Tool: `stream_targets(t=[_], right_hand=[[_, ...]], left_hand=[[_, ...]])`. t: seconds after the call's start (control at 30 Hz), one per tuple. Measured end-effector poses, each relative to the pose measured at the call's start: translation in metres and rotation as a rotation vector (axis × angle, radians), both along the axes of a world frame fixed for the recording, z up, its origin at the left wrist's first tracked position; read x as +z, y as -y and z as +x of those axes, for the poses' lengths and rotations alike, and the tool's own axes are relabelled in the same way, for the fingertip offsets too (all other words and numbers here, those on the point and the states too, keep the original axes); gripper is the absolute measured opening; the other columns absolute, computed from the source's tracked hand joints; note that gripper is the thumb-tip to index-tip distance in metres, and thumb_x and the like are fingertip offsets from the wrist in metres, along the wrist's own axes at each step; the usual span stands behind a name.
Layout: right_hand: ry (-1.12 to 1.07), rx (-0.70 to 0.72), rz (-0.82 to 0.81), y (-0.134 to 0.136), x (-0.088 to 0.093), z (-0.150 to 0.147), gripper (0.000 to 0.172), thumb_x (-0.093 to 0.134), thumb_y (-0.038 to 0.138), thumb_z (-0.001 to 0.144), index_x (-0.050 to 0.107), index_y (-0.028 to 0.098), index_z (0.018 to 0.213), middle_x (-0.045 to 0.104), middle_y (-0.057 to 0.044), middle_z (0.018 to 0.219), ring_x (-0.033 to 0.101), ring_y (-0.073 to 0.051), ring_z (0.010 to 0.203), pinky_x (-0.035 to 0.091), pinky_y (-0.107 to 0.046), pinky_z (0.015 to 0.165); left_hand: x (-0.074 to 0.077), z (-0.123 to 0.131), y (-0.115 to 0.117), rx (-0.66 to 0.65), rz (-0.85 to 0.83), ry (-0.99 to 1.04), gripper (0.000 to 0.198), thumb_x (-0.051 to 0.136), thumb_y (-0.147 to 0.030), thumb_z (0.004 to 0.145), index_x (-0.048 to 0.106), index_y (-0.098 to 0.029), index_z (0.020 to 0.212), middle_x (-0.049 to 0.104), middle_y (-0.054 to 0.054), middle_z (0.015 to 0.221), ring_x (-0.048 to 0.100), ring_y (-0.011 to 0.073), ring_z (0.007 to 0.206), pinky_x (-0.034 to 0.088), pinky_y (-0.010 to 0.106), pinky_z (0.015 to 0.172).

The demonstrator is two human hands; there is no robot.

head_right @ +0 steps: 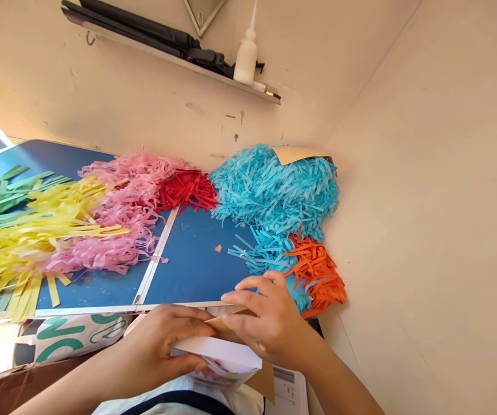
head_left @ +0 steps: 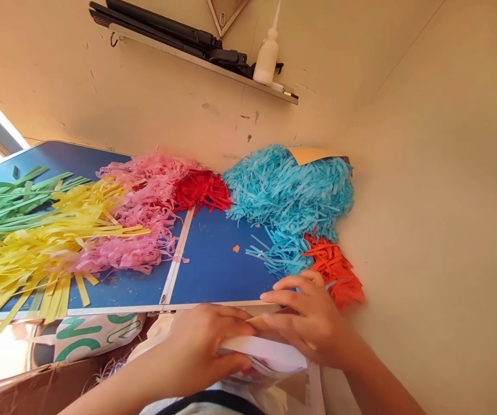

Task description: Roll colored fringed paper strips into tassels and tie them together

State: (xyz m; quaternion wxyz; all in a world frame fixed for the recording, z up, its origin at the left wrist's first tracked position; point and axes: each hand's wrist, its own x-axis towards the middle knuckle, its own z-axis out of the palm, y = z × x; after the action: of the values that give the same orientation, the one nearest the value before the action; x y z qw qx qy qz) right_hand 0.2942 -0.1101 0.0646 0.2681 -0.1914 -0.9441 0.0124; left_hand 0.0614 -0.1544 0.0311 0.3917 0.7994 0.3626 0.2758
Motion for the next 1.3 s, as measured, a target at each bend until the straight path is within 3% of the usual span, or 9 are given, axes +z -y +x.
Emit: stream_targets(t=[0.2,0.37,0.5,0.67,0.83,0.97,1.07,1.13,1.3], right_hand=[[0.003,-0.003,-0.008,0.003,-0.003,0.003,0.02,0.054,0.014,0.097,0.07,0.027,0.098,0.072,-0.001,0.109,0.059,-0.02,0.103,0.037,-0.039,0.085],[-0.415,0.104,-0.498,-0.003,-0.013,0.03,0.019,0.051,0.046,0.097,0.069,0.042,0.102,0.066,-0.002,0.104,0.06,-0.024,0.096,0.048,-0.04,0.078],[-0.738,-0.062,-0.821,-0.001,-0.038,0.035,0.055,0.059,0.066,0.084,0.05,0.045,0.135,0.06,-0.006,0.122,0.061,-0.028,0.101,0.052,-0.044,0.082],[-0.599,-0.311,-1.183,0.008,-0.058,0.014,0.09,0.073,0.038,0.08,0.021,0.031,0.154,0.064,-0.001,0.087,0.061,-0.016,0.07,0.05,-0.028,0.063],[-0.989,-0.796,-0.785,-0.053,-0.059,0.065,0.092,0.072,0.037,0.073,0.027,0.023,0.151,0.063,-0.002,0.089,0.059,-0.016,0.066,0.05,-0.027,0.059],[-0.971,-1.277,-0.409,-0.106,-0.055,0.127,0.099,0.066,0.036,0.073,0.016,0.005,0.152,0.065,-0.016,0.107,0.064,-0.028,0.088,0.052,-0.04,0.076],[-0.738,-1.48,-0.107,-0.098,-0.056,0.123,0.103,0.073,0.035,0.071,0.017,0.005,0.152,0.056,-0.026,0.126,0.055,-0.039,0.113,0.044,-0.053,0.093],[-0.704,-1.331,0.007,-0.067,-0.063,0.09,0.097,0.07,0.038,0.077,0.014,0.013,0.153,0.056,-0.022,0.13,0.053,-0.038,0.118,0.042,-0.055,0.096],[-0.57,-0.366,-0.371,0.031,-0.085,-0.015,0.083,0.056,0.021,0.089,0.004,0.021,0.154,0.072,-0.006,0.096,0.064,-0.026,0.096,0.049,-0.048,0.09]], left_hand=[[-0.002,-0.001,0.0,0.016,0.007,0.007,0.024,0.061,-0.041,0.088,0.073,-0.028,0.104,0.075,0.003,0.101,0.07,0.0185,0.093,0.052,0.025,0.085],[-0.009,-0.003,-0.001,0.017,0.025,0.007,0.024,0.061,-0.043,0.088,0.074,-0.027,0.102,0.075,0.004,0.1,0.07,0.0191,0.092,0.052,0.024,0.082],[-0.011,-0.005,-0.003,0.011,0.032,-0.002,0.02,0.063,-0.04,0.088,0.073,-0.029,0.101,0.075,0.002,0.097,0.07,0.0181,0.091,0.052,0.022,0.081],[-0.013,-0.004,0.002,0.042,0.057,-0.089,0.02,0.068,-0.034,0.084,0.074,-0.03,0.102,0.065,0.004,0.131,0.067,0.0222,0.11,0.053,0.028,0.092],[-0.026,-0.013,0.013,0.208,0.174,-0.153,0.026,0.071,-0.032,0.081,0.073,-0.03,0.107,0.025,0.006,0.162,0.054,0.0299,0.129,0.051,0.038,0.101],[-0.03,-0.021,0.009,0.241,0.172,-0.131,0.026,0.065,-0.036,0.086,0.073,-0.028,0.109,0.06,0.008,0.138,0.069,0.0222,0.108,0.057,0.028,0.089],[-0.03,-0.022,0.001,0.334,0.166,-0.134,0.025,0.062,-0.038,0.088,0.074,-0.025,0.106,0.077,0.005,0.102,0.074,0.0188,0.088,0.059,0.023,0.076],[-0.032,-0.022,-0.002,0.386,0.155,-0.151,0.026,0.063,-0.038,0.087,0.074,-0.024,0.106,0.078,0.003,0.094,0.074,0.0183,0.081,0.059,0.023,0.072],[-0.038,-0.018,0.0,0.443,0.166,-0.176,0.029,0.067,-0.037,0.085,0.072,-0.023,0.11,0.078,0.003,0.097,0.074,0.0193,0.085,0.059,0.025,0.074]])
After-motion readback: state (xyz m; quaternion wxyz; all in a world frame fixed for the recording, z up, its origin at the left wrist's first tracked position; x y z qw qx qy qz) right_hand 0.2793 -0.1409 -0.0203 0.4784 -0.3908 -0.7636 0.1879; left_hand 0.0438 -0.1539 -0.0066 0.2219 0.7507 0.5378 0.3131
